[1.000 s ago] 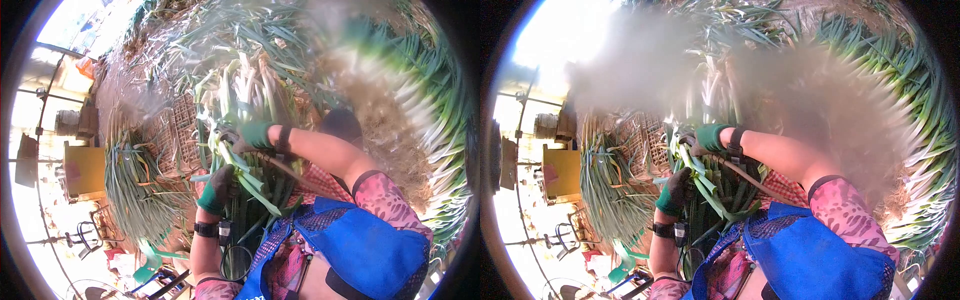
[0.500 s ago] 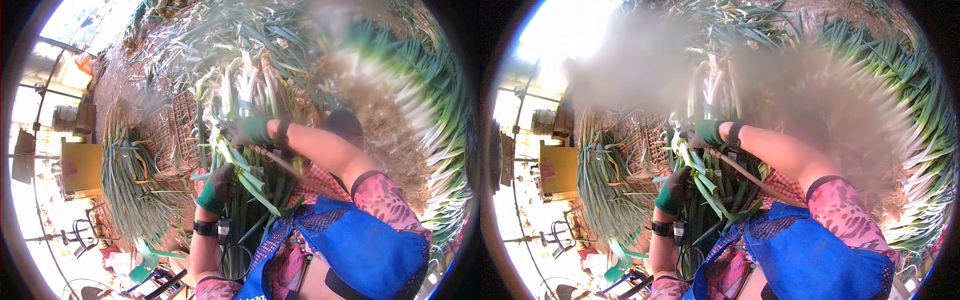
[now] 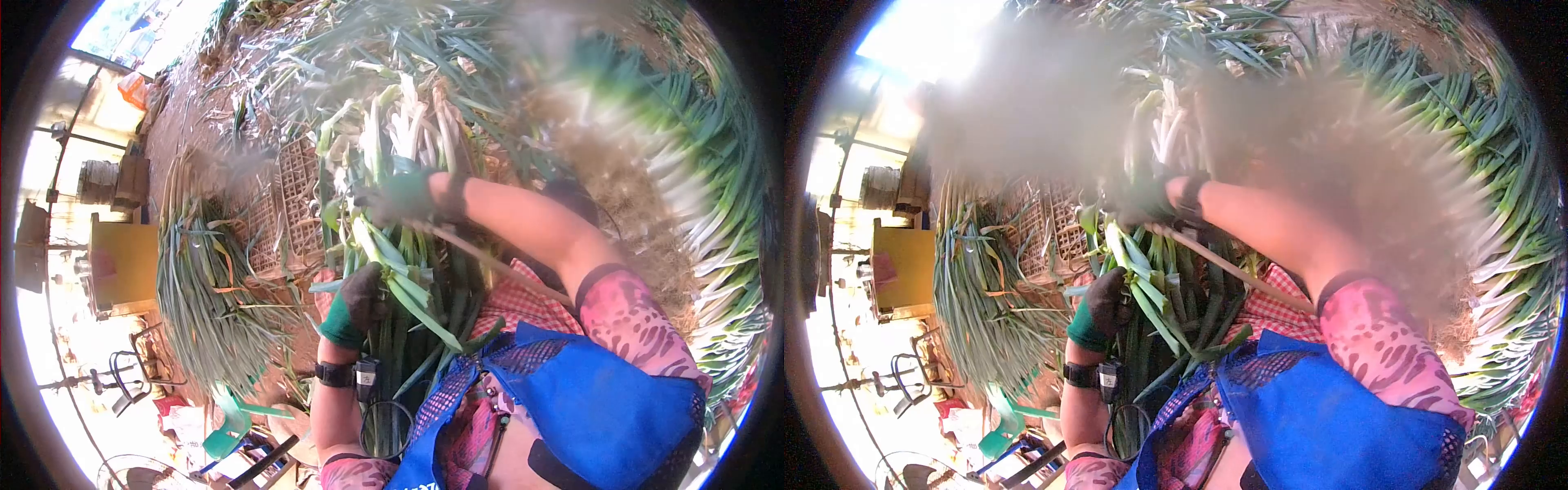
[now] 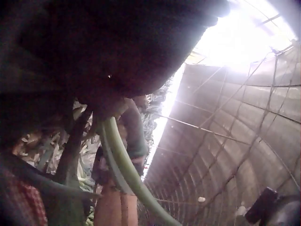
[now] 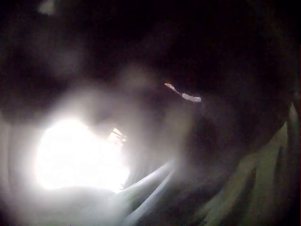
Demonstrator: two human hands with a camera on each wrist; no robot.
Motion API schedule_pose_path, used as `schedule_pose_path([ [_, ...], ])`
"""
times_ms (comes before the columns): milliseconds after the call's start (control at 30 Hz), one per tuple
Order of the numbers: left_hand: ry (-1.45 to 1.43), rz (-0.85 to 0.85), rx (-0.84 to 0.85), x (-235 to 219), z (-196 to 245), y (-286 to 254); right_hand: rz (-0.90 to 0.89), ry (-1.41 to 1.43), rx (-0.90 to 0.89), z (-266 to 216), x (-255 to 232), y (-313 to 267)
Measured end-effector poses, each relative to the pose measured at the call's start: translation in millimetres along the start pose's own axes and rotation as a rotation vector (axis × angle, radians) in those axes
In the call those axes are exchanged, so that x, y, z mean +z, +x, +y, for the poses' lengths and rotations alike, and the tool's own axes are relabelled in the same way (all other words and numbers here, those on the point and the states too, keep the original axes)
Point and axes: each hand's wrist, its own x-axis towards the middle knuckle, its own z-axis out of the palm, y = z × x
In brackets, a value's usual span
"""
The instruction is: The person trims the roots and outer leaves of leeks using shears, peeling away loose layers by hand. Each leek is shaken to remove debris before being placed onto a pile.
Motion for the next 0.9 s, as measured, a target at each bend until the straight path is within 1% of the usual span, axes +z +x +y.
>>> schedule_pose_path([
  [33, 0.016, 0.019, -0.01, 1, -1, -2, 0.01, 0.051, -0.002, 4, 7, -3],
  [67, 0.025, 0.061, -0.008, 2, 1, -5, 0.078, 0.078, 0.004, -21, 15, -42],
  [133, -0.085, 0.149, 0.05, 6, 1, -8, 0.131, 0.228, 0.016, -72, 26, -120],
  [200, -0.315, 0.232, 0.17, 11, 0, -5, -0.089, 0.2, 0.216, -96, 26, -173],
  [233, -0.31, 0.224, 0.144, 8, 6, -3, -0.027, 0.276, 0.179, -98, 35, -194],
  [267, -0.305, 0.217, 0.119, 4, 13, -1, -0.061, 0.327, 0.249, -107, 31, -212],
  [300, -0.331, 0.253, 0.131, 0, 23, -2, -0.029, 0.326, 0.286, -105, 30, -224],
  [333, -0.492, 0.24, 0.093, 2, 23, -3, 0.004, 0.325, 0.321, -102, 31, -235],
  [367, -0.653, 0.235, 0.054, 4, 24, -5, 0.143, 0.29, 0.349, -98, 33, -244],
  [433, -0.62, 0.233, -0.031, 0, 27, -18, 0.428, 0.218, 0.405, -87, 37, -263],
  [467, -0.604, 0.23, -0.074, -4, 28, -26, 0.566, 0.261, 0.382, -76, 44, -272],
  [500, -0.864, 0.207, -0.039, -1, 15, -36, 0.704, 0.304, 0.357, -62, 52, -280],
  [533, -0.588, 0.269, 0.072, -6, 15, -46, 0.71, 0.251, 0.418, -56, 56, -280],
  [567, -0.567, 0.316, 0.067, -11, 15, -58, 0.712, 0.2, 0.479, -51, 59, -280],
  [600, -0.546, 0.367, 0.063, -17, 15, -68, 0.575, 0.051, 0.621, -47, 54, -272],
  [667, 0.098, 0.355, 0.137, -45, 16, -89, 0.557, -0.109, 0.569, -43, 62, -254],
  [700, 0.392, 0.328, 0.318, -59, 18, -91, 0.688, -0.133, 0.376, -37, 69, -241],
  [733, -0.071, 0.298, 0.035, -67, 41, -91, 0.811, -0.16, 0.179, -34, 71, -229],
  [767, -0.533, 0.248, -0.257, -72, 77, -93, 0.813, 0.0, 0.035, -39, 71, -213],
  [800, -0.991, 0.183, -0.555, -70, 100, -92, 0.807, 0.161, -0.109, -49, 69, -196],
  [833, -0.855, 0.111, -0.507, -63, 110, -86, 0.806, 0.254, -0.242, -63, 67, -189],
  [900, -0.806, -0.038, -0.442, -50, 131, -66, 0.676, 0.74, -0.385, -99, 61, -178],
])
